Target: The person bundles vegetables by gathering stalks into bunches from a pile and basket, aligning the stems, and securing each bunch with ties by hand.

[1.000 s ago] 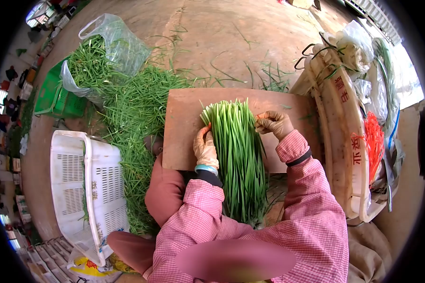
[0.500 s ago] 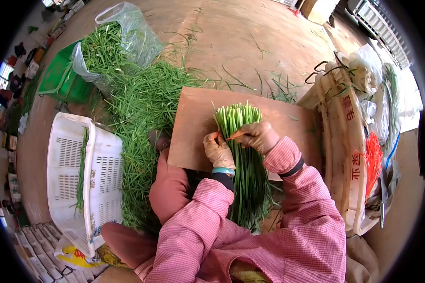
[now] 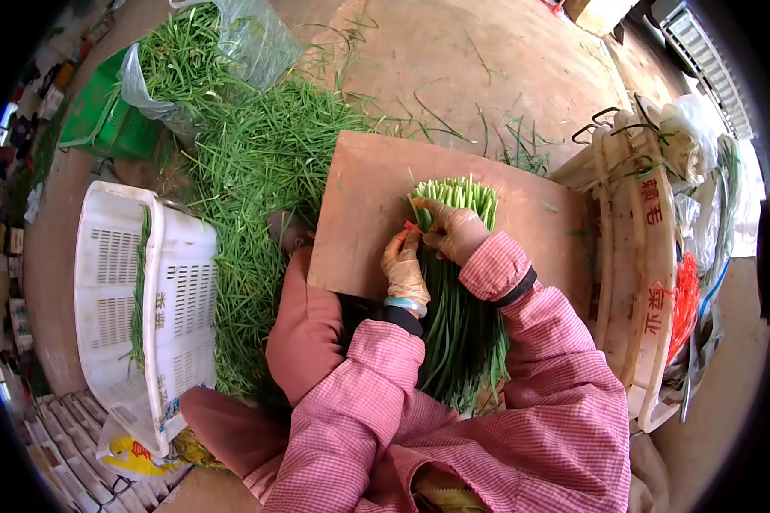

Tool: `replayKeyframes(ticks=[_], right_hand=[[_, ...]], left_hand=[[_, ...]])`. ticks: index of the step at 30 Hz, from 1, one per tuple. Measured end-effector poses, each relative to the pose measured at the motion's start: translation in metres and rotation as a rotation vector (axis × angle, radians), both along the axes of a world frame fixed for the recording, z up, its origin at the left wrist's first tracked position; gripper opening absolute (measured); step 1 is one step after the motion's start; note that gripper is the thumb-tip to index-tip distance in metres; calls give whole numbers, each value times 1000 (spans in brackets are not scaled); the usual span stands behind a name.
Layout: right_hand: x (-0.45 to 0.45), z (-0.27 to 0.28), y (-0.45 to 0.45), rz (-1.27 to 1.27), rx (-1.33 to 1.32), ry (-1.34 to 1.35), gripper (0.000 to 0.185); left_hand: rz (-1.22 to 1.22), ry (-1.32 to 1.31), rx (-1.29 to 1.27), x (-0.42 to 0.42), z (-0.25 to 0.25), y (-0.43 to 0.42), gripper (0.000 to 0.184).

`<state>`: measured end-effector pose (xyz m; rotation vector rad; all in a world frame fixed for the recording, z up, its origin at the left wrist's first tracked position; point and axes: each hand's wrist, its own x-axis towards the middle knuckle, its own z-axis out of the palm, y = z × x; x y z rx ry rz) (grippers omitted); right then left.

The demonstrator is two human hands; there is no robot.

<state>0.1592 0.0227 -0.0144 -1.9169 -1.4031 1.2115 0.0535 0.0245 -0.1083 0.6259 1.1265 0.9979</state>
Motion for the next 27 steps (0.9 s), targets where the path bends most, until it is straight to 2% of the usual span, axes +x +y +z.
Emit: replayKeyframes(ticks=[3, 4, 8, 10, 13, 17, 19, 20, 24, 26, 27], right_hand=[[2, 9, 7, 104, -93, -143, 53], [2, 9, 7, 168, -22, -273, 53], [-2, -2, 7, 215, 161, -462, 52], [-8, 17, 11, 205, 62, -435, 46], [-11, 18, 9, 174, -41, -420, 37], [-4, 11, 7, 162, 4, -388, 36], [0, 3, 7, 196, 80, -415, 49], [0, -3, 7, 215, 162, -482, 48], [-4, -3, 7, 196, 177, -493, 47], [-10, 10, 8, 172, 89, -476, 35], [-9, 8, 7, 172, 87, -476, 35]], left_hand=[[8, -17, 18, 2, 0, -2, 20], [10, -49, 19, 1, 0, -3, 21], [-21, -44, 31, 0, -8, -3, 21], [14, -187, 44, 0, -13, -4, 20], [-23, -128, 114, -2, -16, -5, 20], [-14, -60, 149, 2, -19, -5, 18], [-17, -56, 135, 2, -13, -5, 18], [-21, -57, 132, 2, -9, -4, 18], [10, -172, 109, 3, -16, -5, 16], [3, -164, 108, 4, -17, -6, 16], [3, -163, 106, 4, -14, -6, 16]])
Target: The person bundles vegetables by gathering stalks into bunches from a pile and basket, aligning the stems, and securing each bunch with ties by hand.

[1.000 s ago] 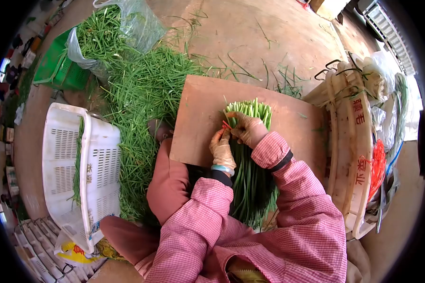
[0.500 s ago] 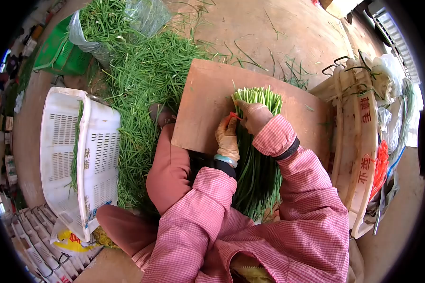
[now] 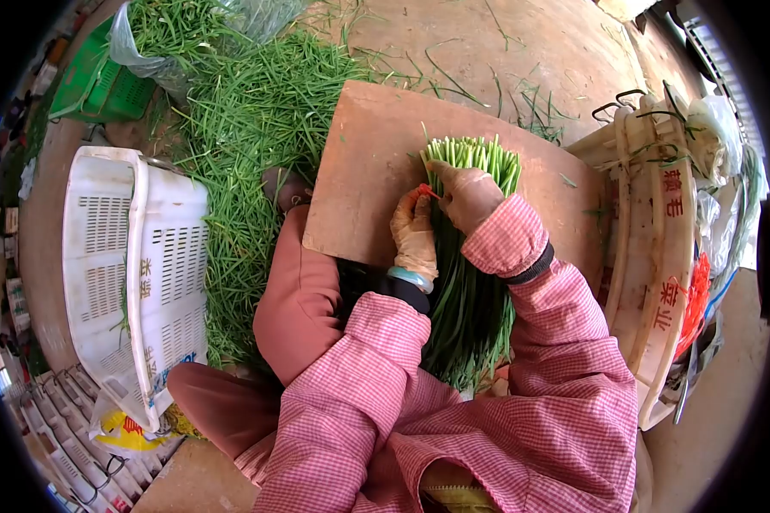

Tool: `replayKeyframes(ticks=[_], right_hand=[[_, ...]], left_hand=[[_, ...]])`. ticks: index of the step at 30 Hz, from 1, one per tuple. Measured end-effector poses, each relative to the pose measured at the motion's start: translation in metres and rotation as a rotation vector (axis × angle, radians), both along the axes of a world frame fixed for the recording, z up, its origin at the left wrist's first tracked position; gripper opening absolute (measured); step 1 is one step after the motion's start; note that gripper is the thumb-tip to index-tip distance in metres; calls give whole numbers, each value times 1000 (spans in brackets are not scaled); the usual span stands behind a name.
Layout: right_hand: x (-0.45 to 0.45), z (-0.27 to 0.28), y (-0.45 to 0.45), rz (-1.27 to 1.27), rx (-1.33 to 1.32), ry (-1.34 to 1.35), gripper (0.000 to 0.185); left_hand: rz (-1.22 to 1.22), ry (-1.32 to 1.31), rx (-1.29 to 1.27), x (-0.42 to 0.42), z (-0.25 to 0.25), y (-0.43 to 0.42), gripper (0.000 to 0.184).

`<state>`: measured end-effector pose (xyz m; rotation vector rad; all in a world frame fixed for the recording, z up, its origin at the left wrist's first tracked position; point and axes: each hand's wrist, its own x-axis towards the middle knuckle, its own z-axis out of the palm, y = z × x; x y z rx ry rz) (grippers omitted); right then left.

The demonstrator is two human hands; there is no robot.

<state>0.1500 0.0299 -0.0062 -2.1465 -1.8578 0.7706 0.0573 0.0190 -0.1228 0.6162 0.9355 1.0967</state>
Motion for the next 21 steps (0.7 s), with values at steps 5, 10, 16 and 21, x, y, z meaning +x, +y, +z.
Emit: replayKeyframes(ticks=[5, 10, 16, 21], right_hand=[[6, -10, -3, 3, 105, 52, 45], [4, -4, 0, -11, 29, 38, 30], [12, -3, 5, -17, -142, 147, 46], [9, -8, 3, -50, -129, 142, 46]], left_hand=[[-6, -79, -123, 2, 24, 4, 16], [-66, -67, -230, 0, 26, 9, 15], [-41, 101, -130, 2, 22, 8, 14], [1, 88, -5, 3, 15, 1, 13]])
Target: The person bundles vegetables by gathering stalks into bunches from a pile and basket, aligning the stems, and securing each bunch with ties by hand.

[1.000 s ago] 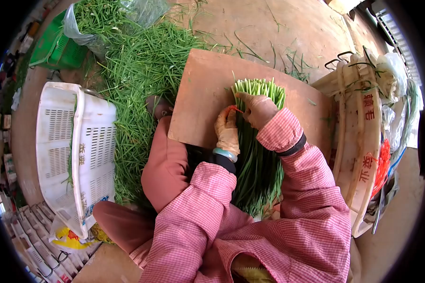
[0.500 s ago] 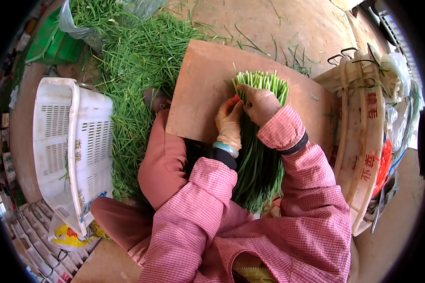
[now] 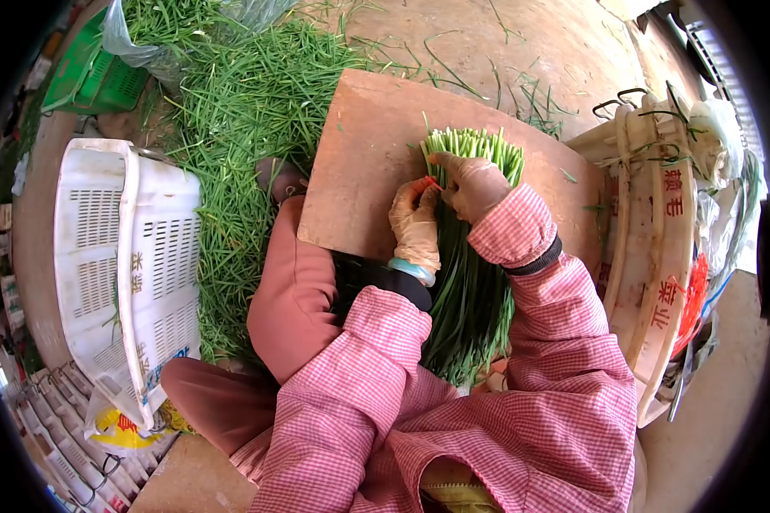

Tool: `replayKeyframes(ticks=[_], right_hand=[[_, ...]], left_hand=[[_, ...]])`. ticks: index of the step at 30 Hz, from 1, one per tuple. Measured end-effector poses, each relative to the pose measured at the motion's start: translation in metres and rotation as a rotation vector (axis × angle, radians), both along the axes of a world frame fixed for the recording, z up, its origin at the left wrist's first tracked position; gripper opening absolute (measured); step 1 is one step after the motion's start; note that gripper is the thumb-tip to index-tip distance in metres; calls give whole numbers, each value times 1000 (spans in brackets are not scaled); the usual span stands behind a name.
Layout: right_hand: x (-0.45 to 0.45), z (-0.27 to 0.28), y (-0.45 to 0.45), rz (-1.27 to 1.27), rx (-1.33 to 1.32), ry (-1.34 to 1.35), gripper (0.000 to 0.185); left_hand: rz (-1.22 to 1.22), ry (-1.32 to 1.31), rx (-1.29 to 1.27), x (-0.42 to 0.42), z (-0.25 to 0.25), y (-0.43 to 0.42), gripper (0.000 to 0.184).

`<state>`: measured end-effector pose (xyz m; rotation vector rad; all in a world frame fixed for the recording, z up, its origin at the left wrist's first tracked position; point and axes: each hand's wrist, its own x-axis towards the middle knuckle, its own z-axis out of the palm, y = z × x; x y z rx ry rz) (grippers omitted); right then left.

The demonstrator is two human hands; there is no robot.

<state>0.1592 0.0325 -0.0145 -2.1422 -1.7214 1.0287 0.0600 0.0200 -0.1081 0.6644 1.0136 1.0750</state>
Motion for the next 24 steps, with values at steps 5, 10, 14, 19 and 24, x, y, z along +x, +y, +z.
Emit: replayKeyframes(ticks=[5, 10, 14, 19, 24], right_hand=[[-7, -5, -8, 1, 210, -117, 48], [-16, -9, -11, -99, 280, -138, 45], [-19, -17, -13, -116, 370, -126, 42], [4, 12, -29, -473, 330, 631, 41], [88, -16, -96, -962, 172, 749, 55]], left_hand=[[-15, 164, 224, 0, -14, -4, 11], [27, -211, -103, -4, 13, -3, 9], [-16, -258, -292, -5, 19, 4, 13], [27, 34, 186, -14, 21, 16, 18], [-302, -302, -42, -16, 23, 21, 20]])
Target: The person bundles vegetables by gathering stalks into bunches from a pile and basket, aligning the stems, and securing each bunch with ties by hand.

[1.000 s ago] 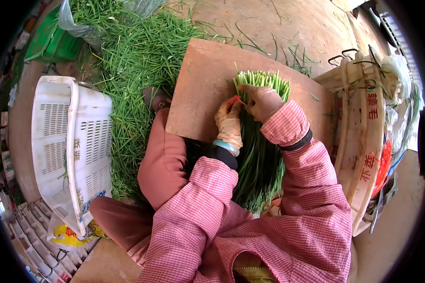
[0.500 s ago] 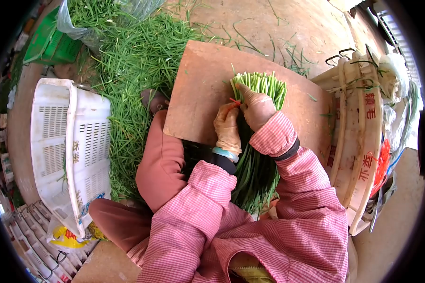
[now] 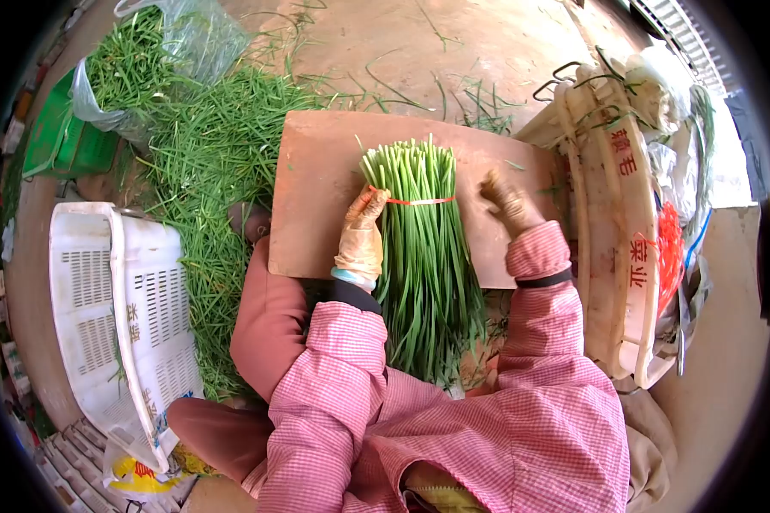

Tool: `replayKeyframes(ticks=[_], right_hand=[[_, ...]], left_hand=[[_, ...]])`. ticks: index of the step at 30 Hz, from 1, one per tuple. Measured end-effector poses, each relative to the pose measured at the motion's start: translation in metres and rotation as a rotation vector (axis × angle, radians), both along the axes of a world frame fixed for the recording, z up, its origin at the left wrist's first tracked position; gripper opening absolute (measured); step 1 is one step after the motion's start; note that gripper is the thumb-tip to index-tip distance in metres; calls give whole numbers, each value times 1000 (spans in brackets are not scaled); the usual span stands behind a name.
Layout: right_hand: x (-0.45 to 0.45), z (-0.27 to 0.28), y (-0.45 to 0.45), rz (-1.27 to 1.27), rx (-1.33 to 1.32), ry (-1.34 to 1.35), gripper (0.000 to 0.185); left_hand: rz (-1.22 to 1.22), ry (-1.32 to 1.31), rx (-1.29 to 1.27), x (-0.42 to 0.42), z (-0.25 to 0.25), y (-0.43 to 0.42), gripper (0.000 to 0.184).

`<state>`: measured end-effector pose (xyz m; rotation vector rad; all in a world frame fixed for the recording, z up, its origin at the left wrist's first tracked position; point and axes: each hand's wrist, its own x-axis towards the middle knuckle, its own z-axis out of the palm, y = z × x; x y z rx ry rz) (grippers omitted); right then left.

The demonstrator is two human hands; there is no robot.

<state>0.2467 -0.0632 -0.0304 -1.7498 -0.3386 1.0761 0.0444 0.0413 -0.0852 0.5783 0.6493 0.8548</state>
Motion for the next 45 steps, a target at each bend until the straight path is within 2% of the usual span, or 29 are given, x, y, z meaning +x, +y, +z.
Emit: replayKeyframes(ticks=[1, 2, 3, 4, 7, 8, 9, 11, 14, 17, 21, 23, 24, 26, 27, 28, 29, 30, 31, 33, 34, 36, 37, 38, 39, 41, 42, 44, 45], right_hand=[[-2, -41, 1, 188, 61, 348, 58], [-51, -20, 11, 341, 96, -118, 72], [-98, -3, 17, 197, 117, -330, 86], [-98, -13, 24, 269, 204, -75, 124], [-107, -8, 28, 373, -236, -508, 114], [-96, -11, 23, 262, -53, -278, 99], [-76, -14, 9, 150, 124, -50, 86], [-46, -4, -22, -55, 339, -258, 51], [-48, 37, -50, 22, 2, -235, 17], [-62, 19, -57, 330, -174, -248, 20], [-75, 14, -40, 426, -379, -382, 27], [-78, 4, -43, 320, -27, -826, 29], [-81, 12, -44, 314, -46, -1028, 23], [-95, 38, -55, 43, 283, -191, 16], [-102, 79, -61, 116, 330, 33, 17], [-96, 108, -75, 504, 375, 207, 11], [-88, 120, -74, 1069, 511, 459, 13], [-86, 121, -73, 1067, 518, 461, 13], [-84, 123, -71, 992, 414, 370, 27], [-79, 127, -62, 855, 205, 187, 58], [-75, 90, -53, 693, 91, -240, 93], [-74, 26, -24, 529, -122, -980, 116], [-81, 2, -11, 479, -145, -776, 123], [-91, -2, 1, 481, -124, -419, 125], [-128, -15, 14, 332, -331, -725, 124], [-138, -1, 22, 343, -431, -797, 112], [-150, -52, 32, 165, -593, -1117, 107], [-168, -93, 47, -150, -688, -1320, 85], [-160, -76, 46, -153, -680, -1332, 85]], left_hand=[[-13, -11, 3, 6, 8, -10, 20], [-28, -17, -32, 14, 20, -20, 18], [-40, -14, -67, 16, 28, -25, 15], [30, -57, 0, 14, 22, -25, 16], [74, 147, -40, -5, 13, -20, 19], [134, 197, -45, -8, 17, -20, 10], [161, 122, 3, -10, 10, -17, 12], [157, 118, 0, -14, 0, -15, 16], [151, 225, -29, -14, -1, -12, 19], [159, 168, -33, -12, 3, -15, 17], [143, 143, -26, -14, 7, -18, 15], [145, 193, 13, -17, 7, -18, 15], [149, 192, 13, -17, 7, -19, 16], [156, 188, 14, -13, 5, -18, 17], [153, 158, -8, -12, 2, -17, 18], [149, 134, -31, -13, 0, -17, 18], [184, 179, -5, -12, 3, -19, 20], [180, 121, 7, -11, 9, -21, 20], [176, 56, 22, -10, 15, -21, 21], [372, 349, 288, -8, -12, -22, 22], [456, 515, 470, -6, -4, -28, 19], [540, 705, 865, -9, 9, -30, 9], [524, 748, 908, -9, 10, -32, 11], [496, 742, 964, -10, 12, -34, 9], [471, 745, 1024, -11, 15, -30, 9], [469, 714, 993, -2, 33, -37, 11], [431, 716, 1064, 5, 42, -41, 11], [371, 691, 1087, 10, 48, -45, 10], [384, 683, 1087, 12, 50, -42, 10]])
